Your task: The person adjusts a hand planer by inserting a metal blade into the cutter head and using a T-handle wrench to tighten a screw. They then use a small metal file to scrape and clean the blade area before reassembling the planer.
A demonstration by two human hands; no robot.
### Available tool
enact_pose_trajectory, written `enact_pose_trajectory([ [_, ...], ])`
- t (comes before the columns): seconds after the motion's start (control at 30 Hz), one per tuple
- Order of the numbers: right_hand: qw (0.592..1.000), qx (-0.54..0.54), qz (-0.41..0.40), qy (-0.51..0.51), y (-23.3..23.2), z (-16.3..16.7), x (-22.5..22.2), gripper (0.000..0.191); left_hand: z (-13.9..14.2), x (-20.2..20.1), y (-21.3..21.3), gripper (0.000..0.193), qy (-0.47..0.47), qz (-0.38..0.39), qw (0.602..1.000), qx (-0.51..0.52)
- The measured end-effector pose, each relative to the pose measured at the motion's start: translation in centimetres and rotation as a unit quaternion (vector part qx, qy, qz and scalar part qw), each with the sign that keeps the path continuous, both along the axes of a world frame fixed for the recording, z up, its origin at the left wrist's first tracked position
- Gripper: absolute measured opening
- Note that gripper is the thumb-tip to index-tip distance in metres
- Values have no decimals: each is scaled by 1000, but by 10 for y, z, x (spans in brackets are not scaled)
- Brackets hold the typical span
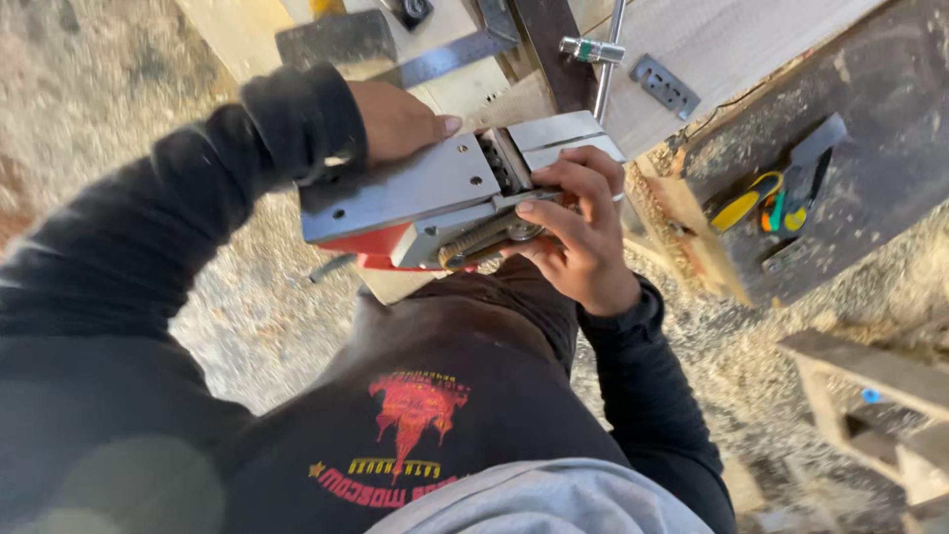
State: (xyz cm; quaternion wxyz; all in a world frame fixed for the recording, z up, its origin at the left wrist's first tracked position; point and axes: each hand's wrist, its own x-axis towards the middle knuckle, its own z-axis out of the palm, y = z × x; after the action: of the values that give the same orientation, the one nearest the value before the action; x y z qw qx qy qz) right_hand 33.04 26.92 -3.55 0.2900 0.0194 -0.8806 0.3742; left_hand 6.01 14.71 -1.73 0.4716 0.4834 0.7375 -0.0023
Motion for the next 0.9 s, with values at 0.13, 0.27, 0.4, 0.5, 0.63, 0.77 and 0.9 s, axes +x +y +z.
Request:
enact_pose_trajectory([
  [0.13,999,-28,20,33,13,-17,12,66,-1,16,-3,66,-24,115,990,-80],
  [0.27,998,-29,8,52,25,-32,15,65,3,32,-26,56,-49,184,982,10],
  [0.4,998,19,-3,53,18,-47,18,58,21,57,-76,47,-121,413,902,6],
  [0.5,997,22,9,74,6,-65,9,50,31,80,-106,48,-4,391,911,129],
  [0.63,998,-41,27,30,1,-80,4,47,39,102,-123,44,78,376,894,229],
  [0.77,992,-103,66,10,1,-79,-1,50,47,113,-125,40,132,364,872,299],
  [0.9,866,-469,165,-58,-10,-80,-2,43,52,120,-121,42,205,361,861,293],
])
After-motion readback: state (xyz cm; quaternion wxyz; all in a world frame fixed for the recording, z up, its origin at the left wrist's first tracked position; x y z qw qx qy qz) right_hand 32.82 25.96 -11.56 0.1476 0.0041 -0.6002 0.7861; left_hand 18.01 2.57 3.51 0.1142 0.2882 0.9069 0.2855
